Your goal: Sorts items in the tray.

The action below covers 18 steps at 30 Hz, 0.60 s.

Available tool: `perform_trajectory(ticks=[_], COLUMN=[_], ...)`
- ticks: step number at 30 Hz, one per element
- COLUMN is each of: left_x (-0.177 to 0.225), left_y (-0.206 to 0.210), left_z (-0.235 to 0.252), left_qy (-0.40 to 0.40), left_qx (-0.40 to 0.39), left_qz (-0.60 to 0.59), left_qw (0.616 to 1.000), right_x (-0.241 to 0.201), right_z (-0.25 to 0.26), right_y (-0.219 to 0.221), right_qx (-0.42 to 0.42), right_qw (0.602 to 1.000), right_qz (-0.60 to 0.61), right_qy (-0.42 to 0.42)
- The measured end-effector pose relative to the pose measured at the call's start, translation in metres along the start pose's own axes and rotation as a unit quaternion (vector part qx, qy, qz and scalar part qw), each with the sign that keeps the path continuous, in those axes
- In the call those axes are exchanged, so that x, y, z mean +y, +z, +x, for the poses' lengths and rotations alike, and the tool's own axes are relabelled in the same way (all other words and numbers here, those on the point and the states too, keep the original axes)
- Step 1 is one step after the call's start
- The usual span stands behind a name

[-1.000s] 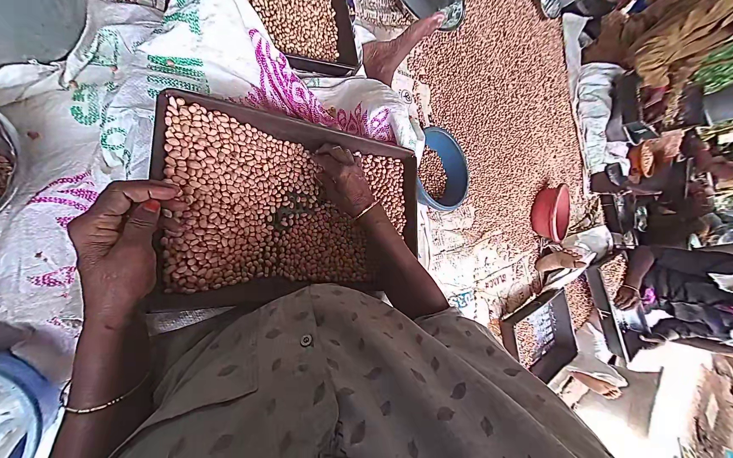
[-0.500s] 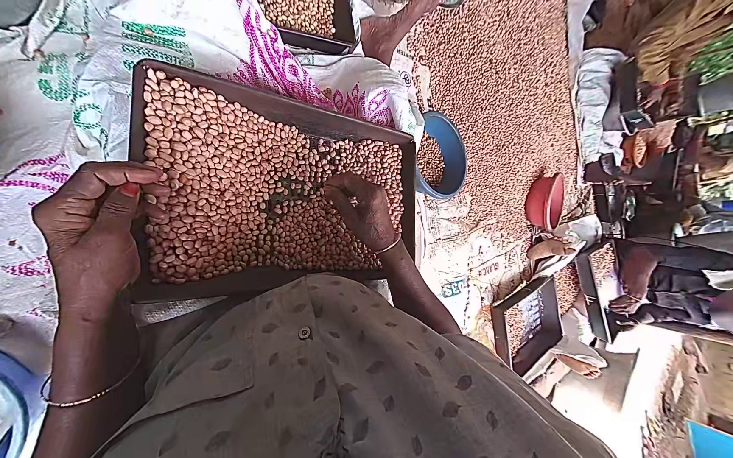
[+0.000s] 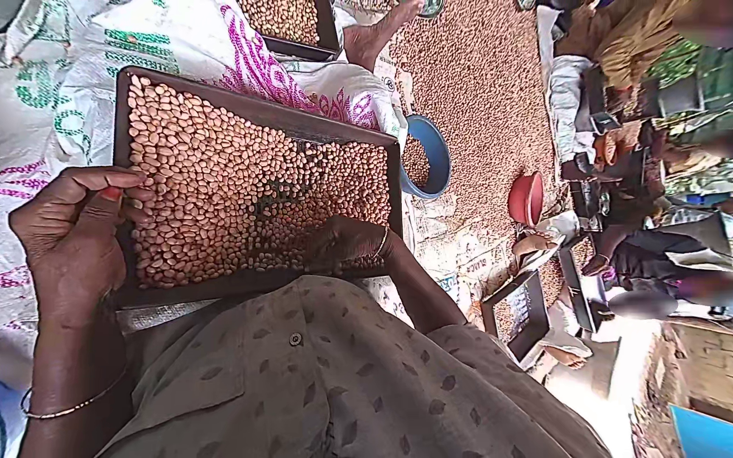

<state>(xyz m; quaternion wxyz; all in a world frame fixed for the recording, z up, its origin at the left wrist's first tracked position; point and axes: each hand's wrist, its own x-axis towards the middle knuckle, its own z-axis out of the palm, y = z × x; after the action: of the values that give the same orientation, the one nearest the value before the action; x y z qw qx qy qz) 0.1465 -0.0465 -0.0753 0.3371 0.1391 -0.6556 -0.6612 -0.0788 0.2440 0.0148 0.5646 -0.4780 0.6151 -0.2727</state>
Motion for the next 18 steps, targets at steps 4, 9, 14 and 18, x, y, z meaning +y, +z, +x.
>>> perform_trajectory(ticks=[4,9,14,18], left_x=[0.004,0.010,0.052,0.061], left_y=[0.002,0.004,0.020,0.026], left_z=[0.003,0.004,-0.010,-0.008], left_qy=[0.009,0.004,-0.051,-0.069], left_qx=[0.003,0.000,0.045,0.060], left_qz=[-0.001,-0.002,-0.072,-0.091], left_qw=[1.000,1.000,0.995,0.992], right_x=[0.018,0.012,0.030,0.049], right_z=[-0.030,0.023,0.068,0.051], right_y=[-0.027,0.009,0.054,0.017], right_qx=[0.194,0.354,0.169,0.211], right_qw=[0.979,0.910,0.865,0.771], right_qz=[0.050,-0.017,-0.392,-0.560], right_qy=[-0.031,-0.216,-0.264,-0.219])
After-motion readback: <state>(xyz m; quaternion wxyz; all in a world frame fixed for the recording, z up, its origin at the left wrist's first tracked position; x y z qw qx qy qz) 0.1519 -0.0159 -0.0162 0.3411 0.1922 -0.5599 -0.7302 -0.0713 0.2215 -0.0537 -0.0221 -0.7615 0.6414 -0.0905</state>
